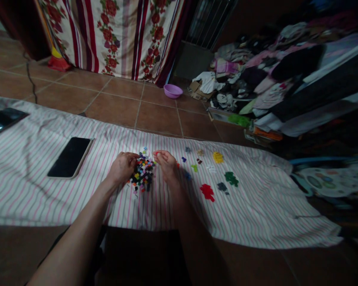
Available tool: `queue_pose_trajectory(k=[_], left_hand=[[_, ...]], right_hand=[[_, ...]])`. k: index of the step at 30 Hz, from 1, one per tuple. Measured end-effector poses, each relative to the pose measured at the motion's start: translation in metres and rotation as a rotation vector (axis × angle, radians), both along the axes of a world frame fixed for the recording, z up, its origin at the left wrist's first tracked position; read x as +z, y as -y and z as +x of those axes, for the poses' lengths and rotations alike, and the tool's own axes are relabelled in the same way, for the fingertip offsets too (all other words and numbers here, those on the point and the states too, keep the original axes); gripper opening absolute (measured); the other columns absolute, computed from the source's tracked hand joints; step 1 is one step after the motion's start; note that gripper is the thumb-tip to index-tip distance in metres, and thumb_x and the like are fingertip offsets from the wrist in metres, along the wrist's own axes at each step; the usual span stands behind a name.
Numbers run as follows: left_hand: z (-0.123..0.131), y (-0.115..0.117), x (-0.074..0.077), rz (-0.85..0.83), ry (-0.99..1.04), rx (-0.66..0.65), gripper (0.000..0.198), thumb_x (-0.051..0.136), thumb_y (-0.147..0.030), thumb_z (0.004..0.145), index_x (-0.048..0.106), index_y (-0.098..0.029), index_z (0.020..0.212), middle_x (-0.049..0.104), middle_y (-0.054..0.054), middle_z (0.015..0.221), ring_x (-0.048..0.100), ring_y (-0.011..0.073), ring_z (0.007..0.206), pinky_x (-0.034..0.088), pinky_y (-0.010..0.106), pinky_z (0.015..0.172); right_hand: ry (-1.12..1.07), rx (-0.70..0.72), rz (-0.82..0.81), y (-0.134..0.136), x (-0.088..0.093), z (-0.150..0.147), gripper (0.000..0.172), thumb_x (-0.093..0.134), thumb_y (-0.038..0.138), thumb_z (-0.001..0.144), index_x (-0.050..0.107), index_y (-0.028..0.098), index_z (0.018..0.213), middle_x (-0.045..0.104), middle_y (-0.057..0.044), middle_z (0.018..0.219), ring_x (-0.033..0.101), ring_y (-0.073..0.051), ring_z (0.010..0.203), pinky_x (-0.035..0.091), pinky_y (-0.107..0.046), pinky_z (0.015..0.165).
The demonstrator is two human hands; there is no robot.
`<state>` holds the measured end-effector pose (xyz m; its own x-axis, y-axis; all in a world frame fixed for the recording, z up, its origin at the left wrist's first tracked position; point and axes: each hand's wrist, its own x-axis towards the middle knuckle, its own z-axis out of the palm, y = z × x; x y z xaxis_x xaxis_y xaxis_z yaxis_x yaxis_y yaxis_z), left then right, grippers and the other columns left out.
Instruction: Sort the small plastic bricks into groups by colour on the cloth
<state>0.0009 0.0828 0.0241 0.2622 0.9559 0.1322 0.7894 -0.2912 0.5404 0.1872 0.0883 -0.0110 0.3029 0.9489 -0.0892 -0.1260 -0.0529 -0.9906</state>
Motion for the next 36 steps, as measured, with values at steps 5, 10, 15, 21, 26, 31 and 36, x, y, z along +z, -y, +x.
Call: queue_pose_trajectory(k=[5, 10, 15, 21, 26, 31, 36], left_hand=[[-0.002, -0.001, -0.001, 0.005, -0.017, 0.022, 0.036, 0.042, -0.024, 0.087, 0.074, -0.019, 0.104, 0.075, 0.008, 0.106, 0.065, 0.0235, 0.104, 0.051, 0.036, 0.096], [-0.004, -0.002, -0.003, 0.024, -0.011, 0.018, 0.033, 0.043, -0.024, 0.086, 0.073, -0.022, 0.101, 0.074, 0.008, 0.105, 0.066, 0.0223, 0.102, 0.052, 0.035, 0.093], [-0.003, -0.002, -0.004, 0.032, -0.021, 0.01, 0.033, 0.043, -0.024, 0.086, 0.073, -0.021, 0.1, 0.074, 0.009, 0.105, 0.066, 0.023, 0.103, 0.051, 0.037, 0.096], [-0.004, -0.003, -0.002, 0.02, -0.062, -0.005, 0.034, 0.042, -0.025, 0.086, 0.073, -0.02, 0.101, 0.074, 0.01, 0.105, 0.066, 0.0236, 0.103, 0.051, 0.036, 0.095], [-0.005, -0.004, -0.002, 0.013, -0.09, -0.029, 0.038, 0.039, -0.026, 0.087, 0.073, -0.017, 0.103, 0.074, 0.012, 0.106, 0.067, 0.0245, 0.101, 0.051, 0.037, 0.094], [-0.006, -0.003, 0.002, -0.008, -0.114, -0.04, 0.04, 0.039, -0.026, 0.087, 0.073, -0.016, 0.105, 0.074, 0.012, 0.107, 0.066, 0.0252, 0.103, 0.051, 0.036, 0.094], [-0.006, -0.003, 0.005, -0.022, -0.129, -0.044, 0.039, 0.04, -0.026, 0.087, 0.073, -0.017, 0.105, 0.074, 0.01, 0.108, 0.066, 0.0245, 0.104, 0.051, 0.035, 0.095]], right_hand=[[-0.083, -0.042, 0.024, 0.005, 0.006, 0.004, 0.026, 0.073, 0.039, 0.07, 0.062, 0.02, 0.083, 0.074, -0.006, 0.087, 0.071, -0.017, 0.082, 0.059, -0.032, 0.079], [0.0, -0.046, 0.013, 0.015, 0.009, 0.016, 0.029, 0.076, 0.041, 0.066, 0.064, 0.02, 0.083, 0.073, -0.004, 0.079, 0.07, -0.016, 0.073, 0.058, -0.029, 0.07], [0.127, 0.025, 0.026, 0.031, 0.012, 0.031, 0.026, 0.074, 0.04, 0.065, 0.066, 0.021, 0.081, 0.071, -0.002, 0.074, 0.068, -0.016, 0.071, 0.056, -0.029, 0.068], [0.37, 0.085, 0.101, 0.05, 0.012, 0.044, 0.021, 0.066, 0.036, 0.07, 0.065, 0.021, 0.084, 0.07, -0.003, 0.076, 0.067, -0.018, 0.071, 0.055, -0.031, 0.068], [0.656, 0.089, 0.198, 0.071, 0.029, 0.071, 0.014, 0.06, 0.03, 0.075, 0.064, 0.022, 0.086, 0.069, -0.004, 0.085, 0.066, -0.017, 0.074, 0.055, -0.031, 0.07], [0.821, 0.067, 0.142, 0.089, 0.049, 0.116, 0.01, 0.063, 0.031, 0.076, 0.065, 0.023, 0.082, 0.068, -0.003, 0.08, 0.065, -0.018, 0.072, 0.053, -0.033, 0.07], [0.775, -0.054, 0.048, 0.106, 0.053, 0.145, 0.022, 0.067, 0.044, 0.074, 0.068, 0.022, 0.08, 0.068, -0.004, 0.077, 0.063, -0.018, 0.069, 0.052, -0.033, 0.068]])
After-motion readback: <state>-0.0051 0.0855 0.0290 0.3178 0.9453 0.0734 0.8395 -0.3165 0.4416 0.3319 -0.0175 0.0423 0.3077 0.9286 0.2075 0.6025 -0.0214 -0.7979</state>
